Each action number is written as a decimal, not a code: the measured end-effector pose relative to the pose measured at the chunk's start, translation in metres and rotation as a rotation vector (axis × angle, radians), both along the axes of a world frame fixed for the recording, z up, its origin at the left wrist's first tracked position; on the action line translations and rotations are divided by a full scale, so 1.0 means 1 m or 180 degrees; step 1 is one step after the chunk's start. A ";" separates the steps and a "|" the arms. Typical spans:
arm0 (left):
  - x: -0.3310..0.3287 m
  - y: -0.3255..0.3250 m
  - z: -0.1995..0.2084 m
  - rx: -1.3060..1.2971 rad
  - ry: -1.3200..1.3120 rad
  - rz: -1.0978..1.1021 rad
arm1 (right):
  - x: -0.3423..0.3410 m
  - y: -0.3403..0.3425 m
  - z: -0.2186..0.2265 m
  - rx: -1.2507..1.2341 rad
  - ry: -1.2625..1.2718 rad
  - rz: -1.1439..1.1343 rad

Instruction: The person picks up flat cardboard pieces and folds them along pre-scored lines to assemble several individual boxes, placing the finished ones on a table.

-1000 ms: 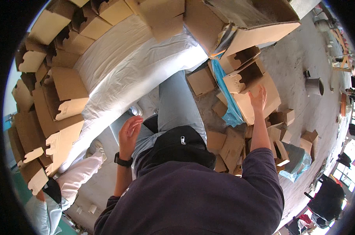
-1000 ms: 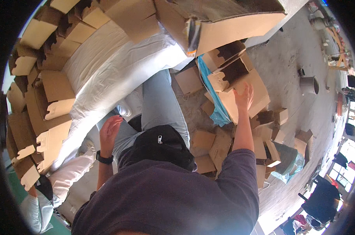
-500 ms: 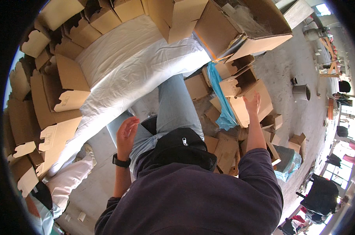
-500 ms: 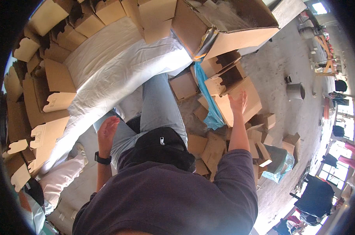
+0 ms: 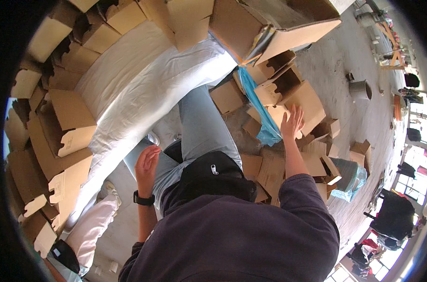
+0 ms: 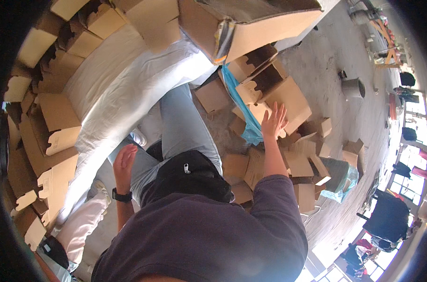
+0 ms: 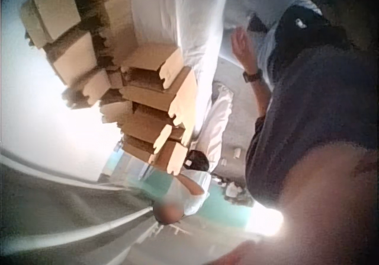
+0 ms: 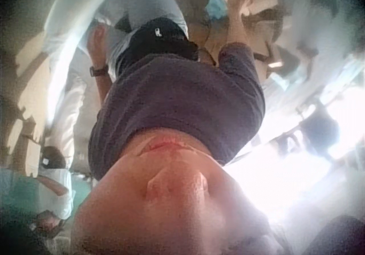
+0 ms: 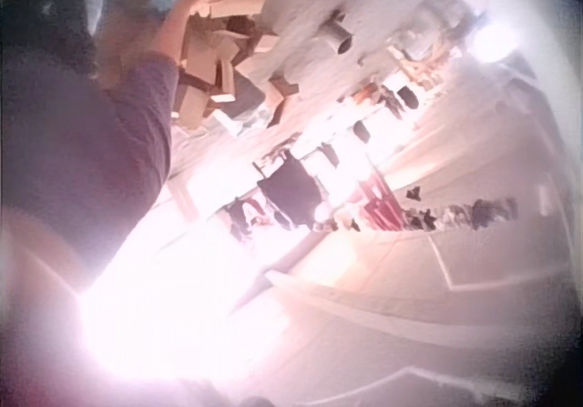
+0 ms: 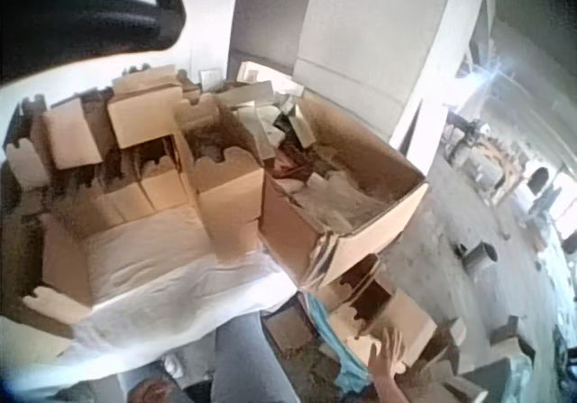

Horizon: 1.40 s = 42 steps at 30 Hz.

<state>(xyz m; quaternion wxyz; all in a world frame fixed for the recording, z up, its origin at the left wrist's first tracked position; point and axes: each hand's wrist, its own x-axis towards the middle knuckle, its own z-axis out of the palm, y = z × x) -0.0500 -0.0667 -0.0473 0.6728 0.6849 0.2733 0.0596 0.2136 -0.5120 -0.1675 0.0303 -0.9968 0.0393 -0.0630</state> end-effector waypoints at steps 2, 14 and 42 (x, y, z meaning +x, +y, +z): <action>0.007 -0.003 0.007 -0.0005 -0.0001 -0.0124 | 0.017 -0.007 -0.011 0.0025 0.0411 -0.0185; 0.019 -0.020 0.021 0.0285 0.0361 -0.0248 | 0.071 -0.046 -0.094 0.0219 0.1583 -0.0175; -0.001 -0.008 0.002 0.0064 -0.0175 -0.0129 | 0.042 -0.009 0.012 0.0349 -0.0108 0.0005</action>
